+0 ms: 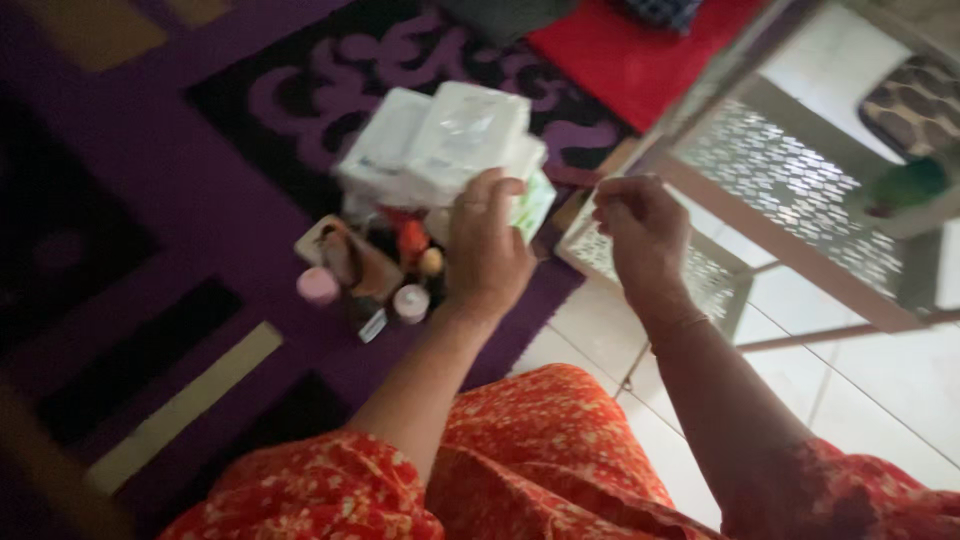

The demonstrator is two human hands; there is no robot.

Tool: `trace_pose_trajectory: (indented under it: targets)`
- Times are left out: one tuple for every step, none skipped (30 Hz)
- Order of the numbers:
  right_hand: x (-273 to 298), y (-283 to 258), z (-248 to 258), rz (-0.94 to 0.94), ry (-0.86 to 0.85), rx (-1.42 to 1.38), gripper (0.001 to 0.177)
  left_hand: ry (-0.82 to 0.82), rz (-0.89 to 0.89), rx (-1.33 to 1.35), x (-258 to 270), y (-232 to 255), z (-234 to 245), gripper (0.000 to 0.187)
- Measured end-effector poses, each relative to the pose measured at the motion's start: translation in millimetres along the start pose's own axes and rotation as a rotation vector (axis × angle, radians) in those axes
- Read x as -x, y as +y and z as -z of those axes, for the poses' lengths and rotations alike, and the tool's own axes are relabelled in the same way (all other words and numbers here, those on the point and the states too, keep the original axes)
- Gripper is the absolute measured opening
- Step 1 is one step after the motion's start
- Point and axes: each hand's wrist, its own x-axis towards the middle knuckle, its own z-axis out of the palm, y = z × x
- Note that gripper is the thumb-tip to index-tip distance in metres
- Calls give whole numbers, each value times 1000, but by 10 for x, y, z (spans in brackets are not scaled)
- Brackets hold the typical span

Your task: The person assembles a three-tiered plastic rack by inserting metal poles into the trays. They place cosmetic bottles on the floor, then connect the trays and poles to form the rack structure.

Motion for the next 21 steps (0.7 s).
trace_pose_trajectory:
  targets:
    - [-21, -48, 198, 2, 74, 17, 12, -41, -45, 73, -75, 176, -169, 38]
    - [-29, -93, 391, 0, 132, 17, 13, -84, -89, 143, -132, 342, -320, 37]
    - [-34, -136, 587, -2, 191, 17, 15, -107, -132, 179, -177, 495, -456, 37]
    - [-39, -165, 767, -4, 248, 16, 16, -129, -173, 215, -209, 639, -587, 37]
    - [-54, -184, 936, 7, 320, 29, 13, -151, -213, 250, -244, 776, -724, 37]
    - [-78, -197, 1104, 16, 391, 41, 11, -183, -222, 262, -290, 905, -865, 36]
    - [-101, -203, 1276, 26, 462, 54, 9, -216, -232, 273, -340, 1023, -1012, 34]
    - [-114, -193, 1442, 50, 503, 86, 12, -248, -240, 282, -373, 1124, -1151, 32]
    - [-124, -175, 1603, 74, 544, 119, 16, -279, -241, 303, -397, 1214, -1283, 33]
    - [-149, -154, 1755, 98, 583, 151, 20, -309, -242, 322, -425, 1293, -1412, 34]
    - [-186, -130, 1900, 63, 613, 157, 27, -339, -243, 340, -452, 1363, -1539, 35]
    - [-232, -99, 2032, 25, 639, 161, 35, -366, -241, 354, -475, 1419, -1664, 34]
    - [-279, -64, 2151, -12, 665, 165, 43, -393, -239, 367, -498, 1463, -1786, 34]
    - [-322, -14, 2243, 12, 690, 246, 49, -421, -234, 379, -498, 1493, -1894, 33]
    - [-366, 39, 2315, 35, 713, 327, 55, -431, -233, 369, -491, 1515, -1990, 34]
    - [-423, 70, 2392, 62, 734, 408, 62, -436, -236, 357, -504, 1540, -2081, 35]
    - [-479, 97, 2452, 54, 738, 372, 69, -441, -238, 345, -511, 1568, -2161, 37]
    - [-544, 130, 2478, 45, 737, 336, 76, -462, -228, 348, -511, 1581, -2220, 37]
    - [-590, 149, 2511, 37, 735, 300, 83, -483, -219, 351, -511, 1582, -2261, 38]
    - [-635, 157, 2537, 17, 752, 359, 87, -502, -211, 353, -521, 1583, -2298, 39]
    - [-673, 165, 2545, -3, 768, 419, 90, -528, -199, 350, -524, 1584, -2323, 40]
